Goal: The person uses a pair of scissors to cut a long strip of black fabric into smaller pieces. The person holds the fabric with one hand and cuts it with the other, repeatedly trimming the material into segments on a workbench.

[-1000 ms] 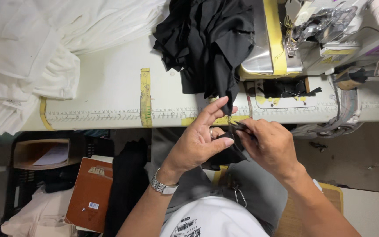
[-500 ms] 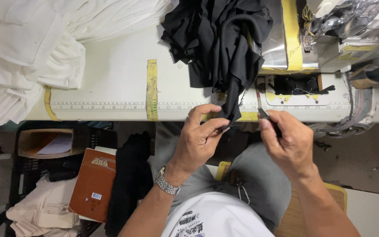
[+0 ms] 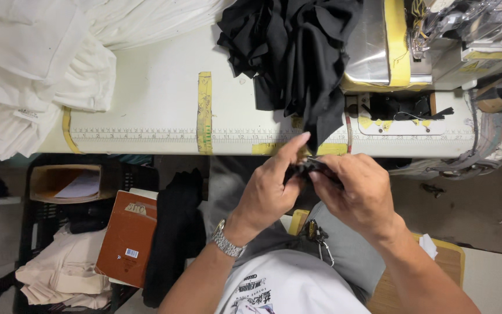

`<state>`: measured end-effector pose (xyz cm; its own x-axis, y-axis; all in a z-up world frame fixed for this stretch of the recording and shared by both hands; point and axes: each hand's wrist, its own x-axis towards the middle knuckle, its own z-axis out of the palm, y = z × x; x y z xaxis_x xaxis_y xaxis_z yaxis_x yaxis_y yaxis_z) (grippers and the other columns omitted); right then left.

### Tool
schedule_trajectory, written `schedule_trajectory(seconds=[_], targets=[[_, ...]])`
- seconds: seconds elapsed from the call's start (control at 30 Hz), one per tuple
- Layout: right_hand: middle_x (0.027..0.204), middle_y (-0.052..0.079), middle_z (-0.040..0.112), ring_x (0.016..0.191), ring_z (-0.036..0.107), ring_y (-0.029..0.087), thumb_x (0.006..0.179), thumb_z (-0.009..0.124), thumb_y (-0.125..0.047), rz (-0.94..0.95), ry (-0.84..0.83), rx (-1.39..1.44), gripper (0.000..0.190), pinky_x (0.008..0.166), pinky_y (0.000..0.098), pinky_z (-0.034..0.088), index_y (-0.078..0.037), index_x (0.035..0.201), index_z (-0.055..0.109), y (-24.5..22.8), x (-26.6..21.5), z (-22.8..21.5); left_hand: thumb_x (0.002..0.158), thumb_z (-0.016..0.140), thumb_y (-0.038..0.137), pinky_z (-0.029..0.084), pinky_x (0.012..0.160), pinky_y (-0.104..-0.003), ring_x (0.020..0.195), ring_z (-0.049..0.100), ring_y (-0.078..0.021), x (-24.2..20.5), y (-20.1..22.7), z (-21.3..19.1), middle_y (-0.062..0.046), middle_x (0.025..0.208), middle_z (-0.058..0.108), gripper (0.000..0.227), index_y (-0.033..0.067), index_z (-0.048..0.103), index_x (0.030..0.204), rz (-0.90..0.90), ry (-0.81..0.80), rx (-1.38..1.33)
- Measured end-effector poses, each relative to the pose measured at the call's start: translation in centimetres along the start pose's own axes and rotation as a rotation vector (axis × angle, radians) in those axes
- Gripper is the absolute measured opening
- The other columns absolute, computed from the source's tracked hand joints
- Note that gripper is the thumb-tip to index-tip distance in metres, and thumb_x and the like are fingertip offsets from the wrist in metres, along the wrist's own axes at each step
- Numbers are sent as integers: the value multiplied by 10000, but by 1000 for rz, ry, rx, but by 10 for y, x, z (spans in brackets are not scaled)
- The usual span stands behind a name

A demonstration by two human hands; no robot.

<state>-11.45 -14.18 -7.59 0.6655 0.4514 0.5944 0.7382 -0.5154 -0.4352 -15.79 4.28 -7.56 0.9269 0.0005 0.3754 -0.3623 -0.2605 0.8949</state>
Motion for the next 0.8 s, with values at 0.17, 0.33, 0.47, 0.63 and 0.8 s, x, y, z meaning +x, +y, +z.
schedule_trajectory(seconds=[0.17,0.33,0.47,0.63,0.8], targets=[[660,32,637,577,628,276,924,696,-131,118,-15,114,85,506,384,511,-113,966,767,-5,-2,-13,882,663,-25,581,892,-430,962,707,-309,7,-31,15,-88,989,700,335,118,716,1180,50,59,10],[890,67,714,730,651,218,1037,704,-176,110,-206,-256,178,658,351,507,-23,1127,706,25,13,-28,804,586,-179,484,1179,-463,1289,561,-356,-4,-14,-4,-162,1278,558,341,-16,605,1104,115,83,73],[740,134,691,732,691,365,953,774,-176,228,-208,-182,193,622,454,567,-63,1105,736,33,15,-3,864,657,-71,515,1049,-505,1152,648,-401,-18,-24,3,-162,1131,663,218,-7,680,1072,139,131,40],[703,93,680,691,689,334,897,814,-132,124,-99,-91,191,599,394,553,-74,1069,755,22,16,7,840,637,-64,528,1017,-447,994,716,-294,-23,-29,0,-56,1024,721,408,97,690,1211,52,15,43],[752,35,680,648,653,288,897,789,-160,-26,-49,-4,154,560,382,551,-122,1042,754,7,9,10,889,641,-102,541,972,-488,1014,725,-351,16,-10,-4,-171,1082,725,747,134,417,1562,99,47,194]])
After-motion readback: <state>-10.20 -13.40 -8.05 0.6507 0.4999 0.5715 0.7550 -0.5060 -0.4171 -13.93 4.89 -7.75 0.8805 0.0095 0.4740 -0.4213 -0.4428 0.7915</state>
